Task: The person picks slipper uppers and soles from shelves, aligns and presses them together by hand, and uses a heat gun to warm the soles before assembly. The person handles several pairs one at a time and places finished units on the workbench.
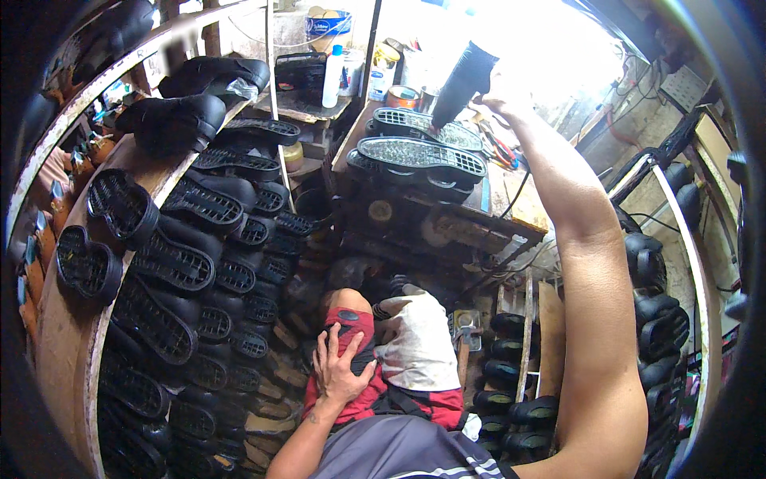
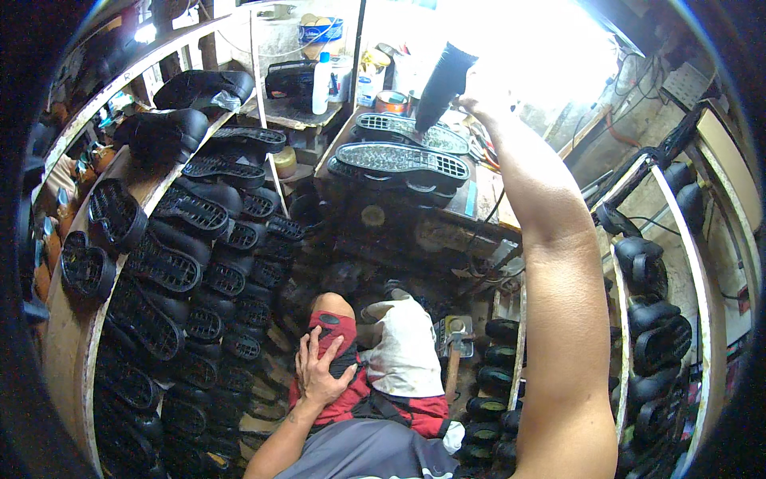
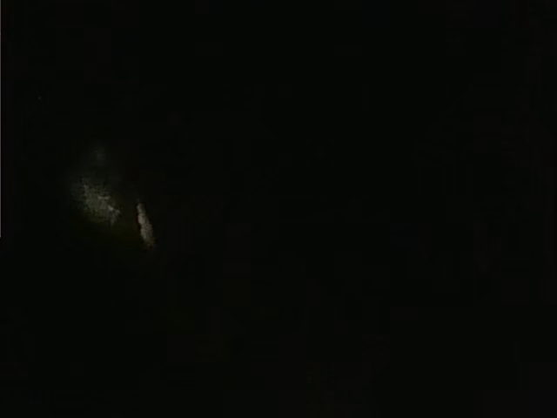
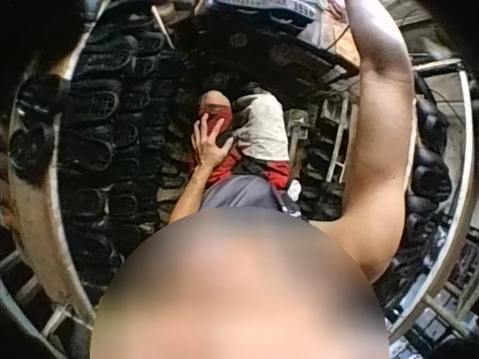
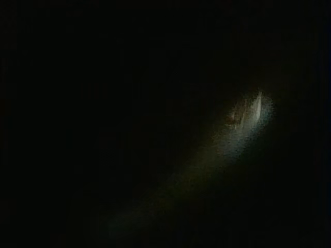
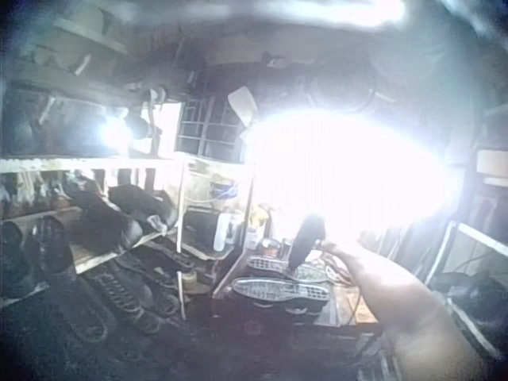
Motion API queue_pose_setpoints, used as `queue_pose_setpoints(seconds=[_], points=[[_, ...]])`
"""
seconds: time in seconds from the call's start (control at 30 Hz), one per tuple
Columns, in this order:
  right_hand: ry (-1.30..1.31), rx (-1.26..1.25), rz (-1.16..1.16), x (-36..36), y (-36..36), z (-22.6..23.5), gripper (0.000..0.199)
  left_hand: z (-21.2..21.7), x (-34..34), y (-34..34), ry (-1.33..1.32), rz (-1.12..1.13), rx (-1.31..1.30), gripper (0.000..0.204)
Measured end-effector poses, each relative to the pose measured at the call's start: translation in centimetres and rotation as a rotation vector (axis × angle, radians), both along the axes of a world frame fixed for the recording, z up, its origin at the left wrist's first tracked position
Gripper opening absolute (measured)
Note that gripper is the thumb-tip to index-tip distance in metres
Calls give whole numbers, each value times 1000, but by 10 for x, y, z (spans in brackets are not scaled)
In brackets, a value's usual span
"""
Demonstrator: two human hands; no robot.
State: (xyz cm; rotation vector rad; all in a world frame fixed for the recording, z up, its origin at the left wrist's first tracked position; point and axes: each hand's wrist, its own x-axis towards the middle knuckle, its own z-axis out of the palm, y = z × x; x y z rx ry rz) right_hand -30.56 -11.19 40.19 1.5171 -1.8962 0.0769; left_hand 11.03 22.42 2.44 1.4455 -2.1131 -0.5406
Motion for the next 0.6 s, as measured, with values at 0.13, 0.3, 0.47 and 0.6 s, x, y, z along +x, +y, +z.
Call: queue_pose_setpoints(seconds=[0.13, 0.3, 0.47, 0.6], points=[[41, 22, -76, -12, 16, 4, 73, -2, -1, 0, 1, 5, 3, 77], [48, 52, -138, -23, 30, 7, 70, -3, -2, -1, 20, 3, -18, 77], [64, 31, -153, -35, 37, 8, 71, -3, -2, -1, 15, -8, -25, 78], [76, 20, -171, -44, 42, 8, 71, -3, -2, -1, 20, -12, -36, 78]])
